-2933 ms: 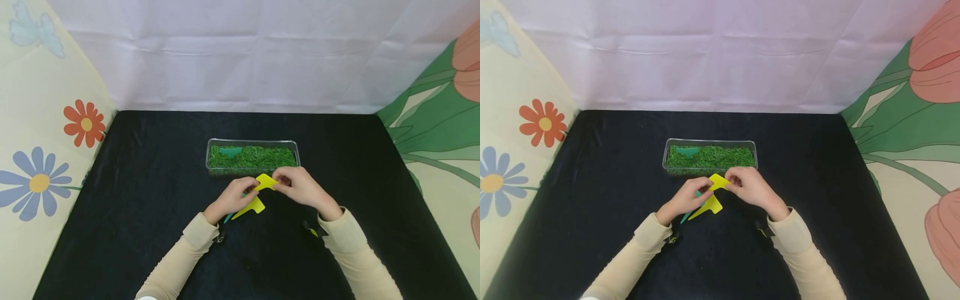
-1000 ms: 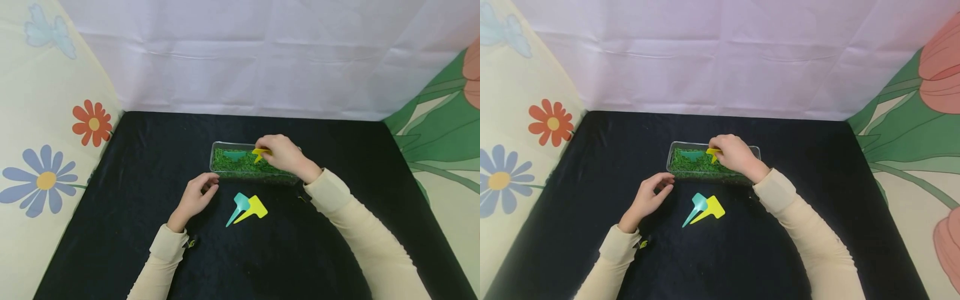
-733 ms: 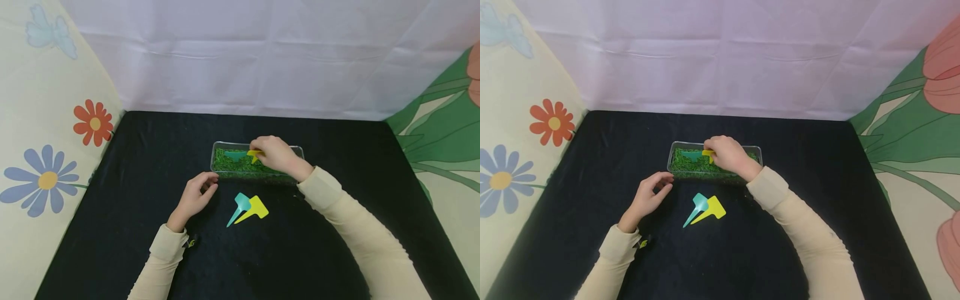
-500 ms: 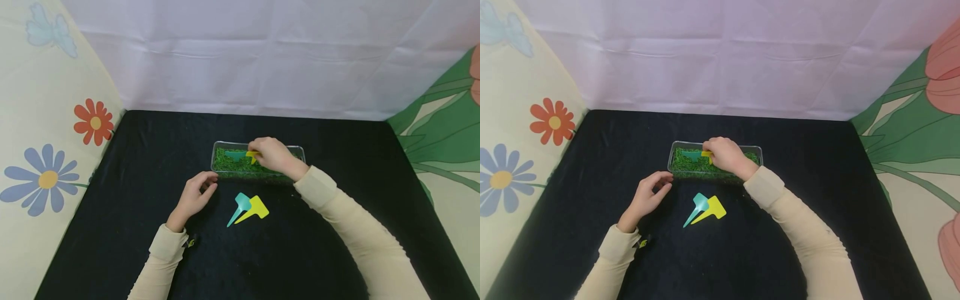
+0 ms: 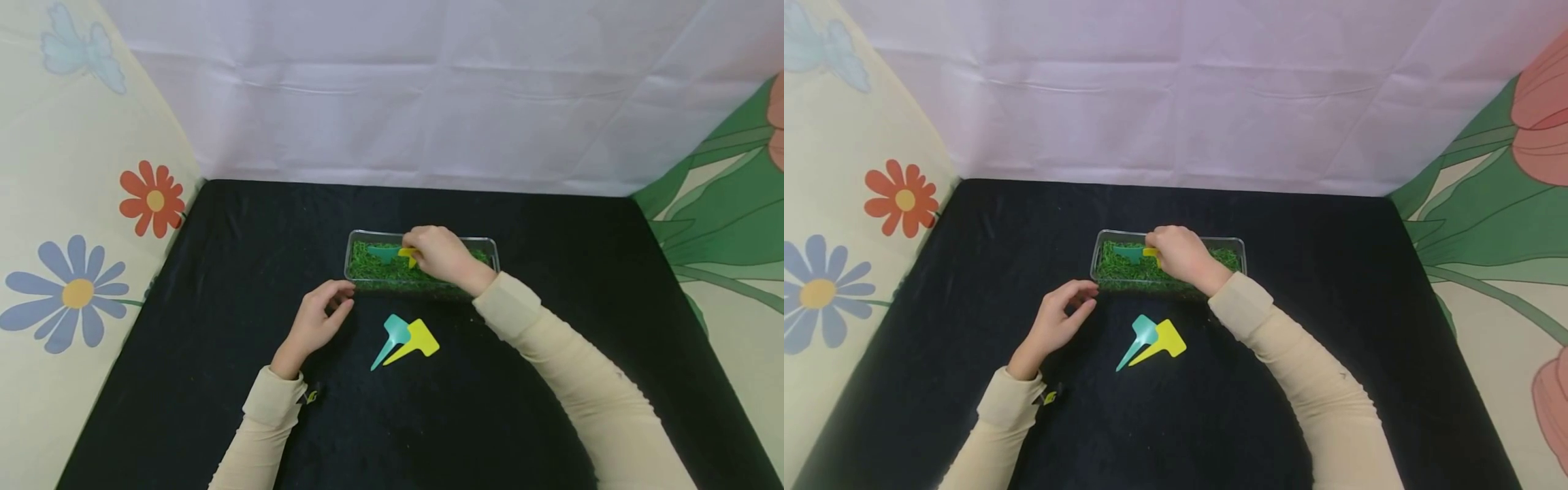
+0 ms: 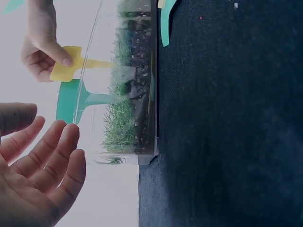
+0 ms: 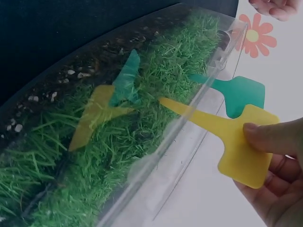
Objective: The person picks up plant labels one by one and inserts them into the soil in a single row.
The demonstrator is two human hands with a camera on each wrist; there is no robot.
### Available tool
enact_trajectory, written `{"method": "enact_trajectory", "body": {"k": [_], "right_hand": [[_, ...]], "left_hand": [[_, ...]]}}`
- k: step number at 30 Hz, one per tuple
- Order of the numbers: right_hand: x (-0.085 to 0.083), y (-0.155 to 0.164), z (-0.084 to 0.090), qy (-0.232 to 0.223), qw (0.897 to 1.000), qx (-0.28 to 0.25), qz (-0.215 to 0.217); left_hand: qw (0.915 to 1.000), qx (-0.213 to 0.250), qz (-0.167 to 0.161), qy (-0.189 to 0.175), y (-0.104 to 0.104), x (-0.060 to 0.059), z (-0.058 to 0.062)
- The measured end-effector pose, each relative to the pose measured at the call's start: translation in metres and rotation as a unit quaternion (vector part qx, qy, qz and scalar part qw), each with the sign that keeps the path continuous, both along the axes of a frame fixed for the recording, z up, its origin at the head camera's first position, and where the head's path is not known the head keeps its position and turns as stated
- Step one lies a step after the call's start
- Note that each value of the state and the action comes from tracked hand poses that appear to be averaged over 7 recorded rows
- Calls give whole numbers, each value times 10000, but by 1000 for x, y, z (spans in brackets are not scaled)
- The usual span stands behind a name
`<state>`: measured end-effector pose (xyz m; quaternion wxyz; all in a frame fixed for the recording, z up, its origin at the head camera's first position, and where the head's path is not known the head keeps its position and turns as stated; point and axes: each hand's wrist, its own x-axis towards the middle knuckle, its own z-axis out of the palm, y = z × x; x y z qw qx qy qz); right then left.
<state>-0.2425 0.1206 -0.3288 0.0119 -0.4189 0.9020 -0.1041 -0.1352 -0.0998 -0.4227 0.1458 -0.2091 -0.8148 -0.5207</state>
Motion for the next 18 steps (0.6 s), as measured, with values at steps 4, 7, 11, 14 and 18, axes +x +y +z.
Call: {"method": "enact_trajectory", "body": {"k": [4,7,11,14,18], "right_hand": [[-1,-1,-4,-16,9999,107,-58],[-2,-2,-7,-12,9998,156,-88],[-3,-1,-10,-16,9998,132,-131],[-3,0,-13,-121,9997,95,-204],[-5,1,-16,-199,9995,-19,-239]], "left_hand": [[10000,-15,3,-28,0,0,-1],[10000,-31,17,-21,0,0,-1],[10000,-45,51,-20,-1,0,-1],[10000,-58,45,-66,-1,0,-2],[9999,-72,44,-110,-1,0,-3]]}}
